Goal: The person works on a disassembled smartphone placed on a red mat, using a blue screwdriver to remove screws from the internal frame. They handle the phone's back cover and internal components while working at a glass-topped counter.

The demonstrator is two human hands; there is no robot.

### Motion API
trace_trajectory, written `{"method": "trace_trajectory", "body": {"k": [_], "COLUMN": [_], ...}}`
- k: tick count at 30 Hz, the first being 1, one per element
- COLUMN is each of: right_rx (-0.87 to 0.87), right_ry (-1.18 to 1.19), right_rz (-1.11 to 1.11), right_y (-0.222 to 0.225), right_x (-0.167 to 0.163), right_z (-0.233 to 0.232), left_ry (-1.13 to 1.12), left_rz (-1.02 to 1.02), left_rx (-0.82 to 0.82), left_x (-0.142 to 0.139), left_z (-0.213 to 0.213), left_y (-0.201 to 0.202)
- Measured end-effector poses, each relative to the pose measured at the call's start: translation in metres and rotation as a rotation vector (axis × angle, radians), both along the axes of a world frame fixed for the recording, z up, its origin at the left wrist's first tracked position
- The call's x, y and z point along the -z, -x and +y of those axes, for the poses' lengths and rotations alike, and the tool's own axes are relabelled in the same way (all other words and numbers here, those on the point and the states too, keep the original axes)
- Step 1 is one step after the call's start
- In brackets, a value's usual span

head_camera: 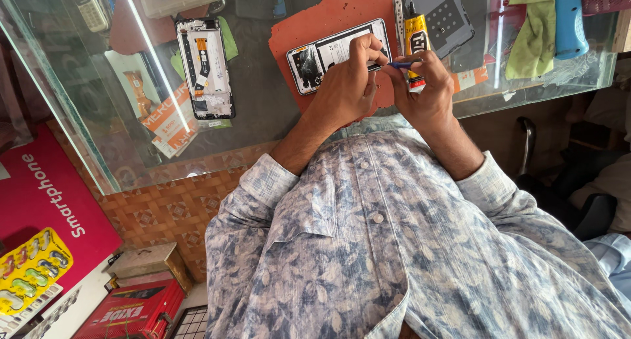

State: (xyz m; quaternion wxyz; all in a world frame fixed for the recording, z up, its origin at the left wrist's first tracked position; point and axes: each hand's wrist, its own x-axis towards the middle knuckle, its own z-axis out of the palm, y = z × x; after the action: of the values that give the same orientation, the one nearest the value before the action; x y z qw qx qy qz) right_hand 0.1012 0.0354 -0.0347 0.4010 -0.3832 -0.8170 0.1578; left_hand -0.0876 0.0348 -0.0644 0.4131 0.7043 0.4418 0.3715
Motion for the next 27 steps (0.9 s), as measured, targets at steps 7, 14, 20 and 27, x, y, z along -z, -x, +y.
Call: {"method": "trace_trajectory", "body": {"k": [7, 14, 20, 27], "right_rx": [-0.085, -0.235, -0.144, -0.107], "right_ry": [0.101, 0.228, -0.177, 0.027], "right_rz": [0.129, 0.254, -0.021, 0.05], "right_y": [0.004, 0.003, 0.002, -0.001], "right_x": [-0.001, 0.001, -0.003, 0.009], "right_z": [0.005, 0.008, 0.015, 0.013], "left_ry": [-0.227, -0.42, -0.436, -0.458], "left_rz": [0.077, 0.29, 0.314, 0.338], "left_rx": [-0.1, -0.118, -0.102, -0.092], "left_x": [-0.003, 0.005, 0.013, 0.016], "left_z": [0.005, 0.014, 0.014, 0.011], "left_y": [0.01, 0.021, 0.023, 0.022]}}
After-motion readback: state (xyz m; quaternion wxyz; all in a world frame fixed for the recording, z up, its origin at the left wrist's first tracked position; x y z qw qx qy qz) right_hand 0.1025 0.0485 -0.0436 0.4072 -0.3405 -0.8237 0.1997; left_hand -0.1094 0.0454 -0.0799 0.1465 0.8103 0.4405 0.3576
